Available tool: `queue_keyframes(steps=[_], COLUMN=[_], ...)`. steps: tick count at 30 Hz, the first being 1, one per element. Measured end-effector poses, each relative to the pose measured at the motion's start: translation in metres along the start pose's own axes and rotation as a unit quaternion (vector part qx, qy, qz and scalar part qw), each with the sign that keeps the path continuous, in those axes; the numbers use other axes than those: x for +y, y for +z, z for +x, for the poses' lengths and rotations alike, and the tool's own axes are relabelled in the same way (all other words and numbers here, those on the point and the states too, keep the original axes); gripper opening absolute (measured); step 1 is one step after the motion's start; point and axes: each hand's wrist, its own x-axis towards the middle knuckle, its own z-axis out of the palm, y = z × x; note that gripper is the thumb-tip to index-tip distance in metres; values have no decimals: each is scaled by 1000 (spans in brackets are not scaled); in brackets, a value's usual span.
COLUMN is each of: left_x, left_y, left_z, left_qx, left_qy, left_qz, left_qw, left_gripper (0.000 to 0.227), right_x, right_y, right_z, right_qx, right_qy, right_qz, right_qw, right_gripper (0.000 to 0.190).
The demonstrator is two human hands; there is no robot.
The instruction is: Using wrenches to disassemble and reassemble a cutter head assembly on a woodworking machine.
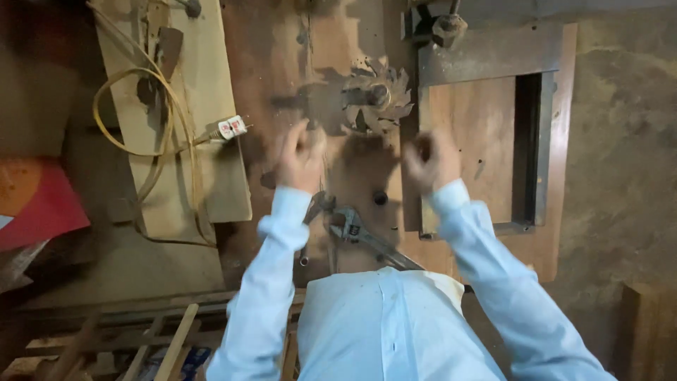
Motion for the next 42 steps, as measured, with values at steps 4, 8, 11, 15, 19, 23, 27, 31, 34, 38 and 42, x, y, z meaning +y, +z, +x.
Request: queue_keyframes(steps=[4, 8, 11, 15, 19, 23, 27, 31, 34, 38, 42], left_x=[-54, -95, -98, -95, -101, -125, -142, -154, -147, -146, -147], left_y=[-42, -60, -63, -57, -44, -34, -31, -28, -32, -35, -30], left_z=[-101, -154, -156, -121, -85, -80, -76, -70, -69, -70, -70], left_qx=[50, 36, 26, 14, -29, -62, -40, -43, -39, -38, -21], left_qy=[12, -47, -132, -43, -14, -24, -16, -20, -40, -49, -42], left_qz=[49, 127, 75, 132, 146, 240, 247, 245, 230, 213, 210], left_qw=[997, 990, 988, 990, 989, 968, 968, 968, 972, 975, 977], left_gripper=[17, 20, 28, 50, 74, 71, 63, 58, 52, 48, 51], right_x=[41, 53, 79, 81, 88, 82, 81, 78, 57, -20, -63], right_y=[47, 69, 93, 98, 103, 101, 103, 107, 91, 34, -11], right_z=[-73, -88, -80, -73, -67, -72, -74, -70, -67, -34, 40], right_qx=[-222, -213, -186, -191, -188, -154, -135, -127, -135, 8, 107], right_qy=[-112, -174, -195, -196, -164, -164, -158, -135, -94, -210, -317], right_qz=[-203, -247, -269, -274, -274, -271, -243, -256, -220, -155, -141], right_qw=[947, 929, 925, 922, 929, 936, 947, 949, 961, 965, 932], right_gripper=[59, 59, 50, 51, 56, 55, 52, 50, 50, 48, 61])
